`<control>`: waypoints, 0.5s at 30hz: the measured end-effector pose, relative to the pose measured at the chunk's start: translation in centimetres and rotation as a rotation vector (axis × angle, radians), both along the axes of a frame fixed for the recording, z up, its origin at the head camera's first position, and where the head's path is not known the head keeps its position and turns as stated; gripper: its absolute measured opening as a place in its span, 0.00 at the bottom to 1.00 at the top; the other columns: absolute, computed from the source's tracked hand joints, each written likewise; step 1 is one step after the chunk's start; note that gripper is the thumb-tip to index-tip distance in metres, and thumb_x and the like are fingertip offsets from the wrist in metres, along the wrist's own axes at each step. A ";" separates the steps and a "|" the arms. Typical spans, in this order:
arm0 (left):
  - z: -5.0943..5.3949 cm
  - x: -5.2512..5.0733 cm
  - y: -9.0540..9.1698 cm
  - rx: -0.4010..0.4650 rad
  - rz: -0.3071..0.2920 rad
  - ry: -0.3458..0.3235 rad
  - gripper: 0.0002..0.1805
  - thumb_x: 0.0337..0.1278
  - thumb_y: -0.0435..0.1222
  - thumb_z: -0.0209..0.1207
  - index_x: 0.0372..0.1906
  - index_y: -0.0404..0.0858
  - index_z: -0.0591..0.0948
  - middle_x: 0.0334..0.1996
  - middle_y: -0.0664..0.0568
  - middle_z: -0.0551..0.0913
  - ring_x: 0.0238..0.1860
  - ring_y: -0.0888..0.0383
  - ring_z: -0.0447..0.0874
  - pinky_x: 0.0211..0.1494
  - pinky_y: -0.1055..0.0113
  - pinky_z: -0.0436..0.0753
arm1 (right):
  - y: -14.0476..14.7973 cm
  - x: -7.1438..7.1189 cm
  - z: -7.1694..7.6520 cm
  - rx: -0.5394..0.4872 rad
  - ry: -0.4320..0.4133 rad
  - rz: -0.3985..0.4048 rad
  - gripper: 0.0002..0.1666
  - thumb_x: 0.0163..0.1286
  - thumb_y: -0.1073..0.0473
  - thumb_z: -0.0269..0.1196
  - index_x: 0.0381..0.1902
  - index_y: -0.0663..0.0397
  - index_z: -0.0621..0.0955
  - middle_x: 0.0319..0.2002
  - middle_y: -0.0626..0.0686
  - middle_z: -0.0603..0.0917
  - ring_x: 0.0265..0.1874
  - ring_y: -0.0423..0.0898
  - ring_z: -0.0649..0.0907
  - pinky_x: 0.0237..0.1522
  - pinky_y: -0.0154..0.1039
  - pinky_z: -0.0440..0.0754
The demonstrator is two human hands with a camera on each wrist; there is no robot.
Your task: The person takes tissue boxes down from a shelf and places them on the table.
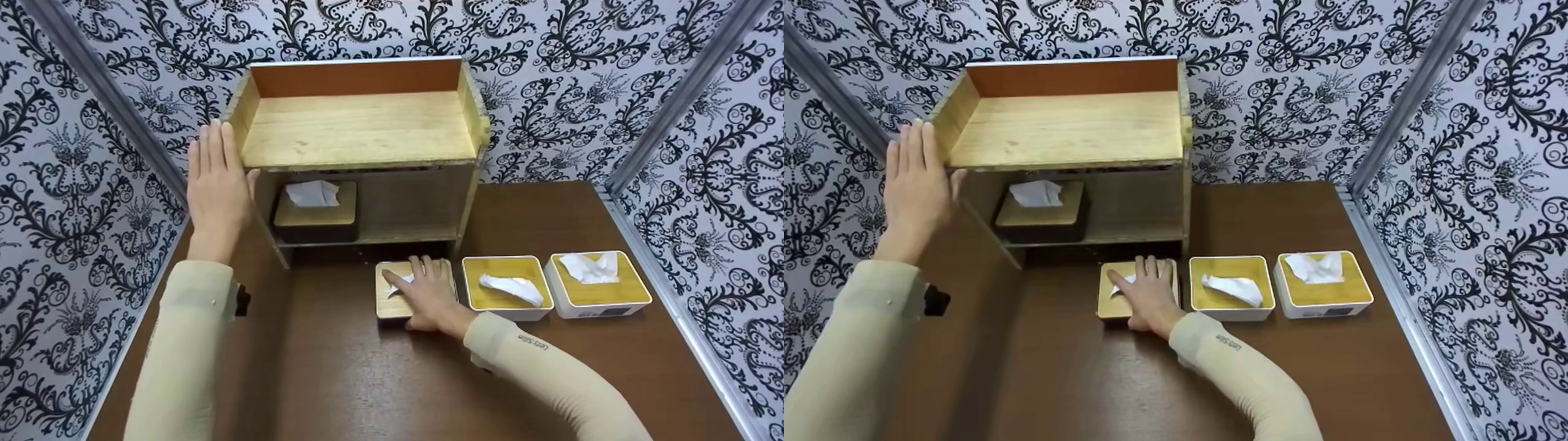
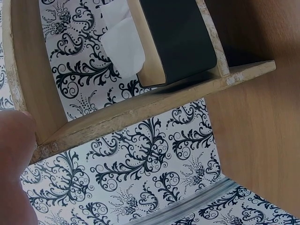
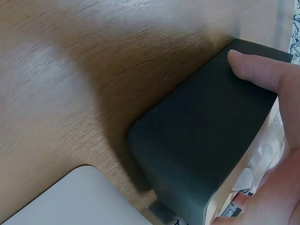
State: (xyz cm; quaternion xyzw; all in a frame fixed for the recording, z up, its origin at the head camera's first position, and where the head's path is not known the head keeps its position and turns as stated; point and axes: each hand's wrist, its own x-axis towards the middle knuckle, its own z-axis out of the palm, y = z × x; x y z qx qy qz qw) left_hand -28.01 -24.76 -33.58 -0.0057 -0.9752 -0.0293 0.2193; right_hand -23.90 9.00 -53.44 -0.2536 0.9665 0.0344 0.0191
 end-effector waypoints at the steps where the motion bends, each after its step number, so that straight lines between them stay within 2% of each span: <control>1: 0.0 0.0 0.0 0.000 0.001 -0.002 0.45 0.73 0.48 0.45 0.77 0.36 0.32 0.79 0.43 0.31 0.80 0.44 0.31 0.82 0.53 0.30 | 0.0 0.0 0.0 -0.010 -0.004 0.000 0.70 0.35 0.33 0.77 0.75 0.18 0.52 0.73 0.68 0.59 0.71 0.70 0.60 0.68 0.74 0.55; 8: 0.0 -0.1 0.0 -0.013 0.010 -0.015 0.45 0.73 0.48 0.44 0.77 0.36 0.31 0.79 0.42 0.30 0.80 0.44 0.32 0.82 0.51 0.34 | 0.4 -0.2 -0.1 -0.069 -0.031 0.006 0.69 0.34 0.34 0.78 0.74 0.20 0.56 0.71 0.68 0.61 0.70 0.70 0.61 0.66 0.75 0.57; 15: 0.1 0.0 0.0 -0.007 0.010 -0.025 0.45 0.73 0.49 0.44 0.77 0.36 0.30 0.79 0.42 0.29 0.80 0.44 0.30 0.81 0.53 0.30 | 0.5 -0.5 0.0 -0.054 -0.072 -0.012 0.70 0.34 0.33 0.78 0.74 0.18 0.54 0.72 0.67 0.59 0.70 0.69 0.60 0.67 0.74 0.56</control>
